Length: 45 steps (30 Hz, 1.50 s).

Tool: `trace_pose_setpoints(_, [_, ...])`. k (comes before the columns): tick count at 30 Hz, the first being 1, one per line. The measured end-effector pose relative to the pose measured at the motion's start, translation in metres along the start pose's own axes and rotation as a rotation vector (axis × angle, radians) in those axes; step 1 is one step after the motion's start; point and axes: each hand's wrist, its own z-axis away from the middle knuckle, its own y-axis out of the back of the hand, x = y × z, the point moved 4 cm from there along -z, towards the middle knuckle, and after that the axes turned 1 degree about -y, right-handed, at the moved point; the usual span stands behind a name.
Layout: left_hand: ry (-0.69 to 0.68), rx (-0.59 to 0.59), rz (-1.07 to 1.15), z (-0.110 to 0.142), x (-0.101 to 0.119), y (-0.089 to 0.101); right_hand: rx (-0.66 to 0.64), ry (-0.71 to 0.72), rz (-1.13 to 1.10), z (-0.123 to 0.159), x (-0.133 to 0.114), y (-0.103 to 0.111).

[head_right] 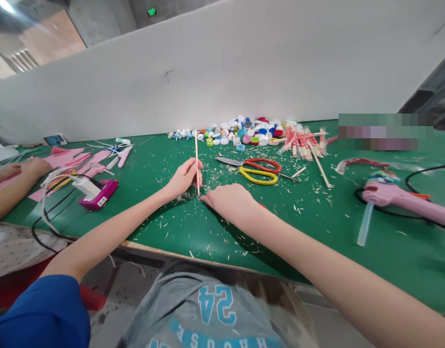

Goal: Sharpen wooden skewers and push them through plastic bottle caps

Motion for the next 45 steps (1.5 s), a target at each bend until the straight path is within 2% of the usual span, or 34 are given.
trace_pose_setpoints(10, [0.002, 0.002, 0.003, 0.001, 0.002, 0.000, 0.030, 0.036, -0.018, 0.001, 0.005, -0.003])
trace_pose_setpoints(18, [-0.004, -0.003, -0.007, 0.001, 0.002, 0.000, 0.060, -0.002, 0.025, -0.003, 0.001, -0.002])
trace_pose_setpoints(23, [-0.010, -0.006, 0.006, 0.000, 0.002, 0.000, 0.140, 0.025, 0.014, -0.002, 0.005, -0.006])
trace_pose_setpoints(34, [-0.014, 0.004, 0.007, 0.001, 0.003, 0.001, 0.218, 0.079, 0.040, -0.005, 0.006, -0.008])
trace_pose_setpoints(45, [-0.022, 0.004, 0.017, 0.001, 0.003, 0.001, 0.196, 0.082, -0.002, -0.004, 0.005, -0.012])
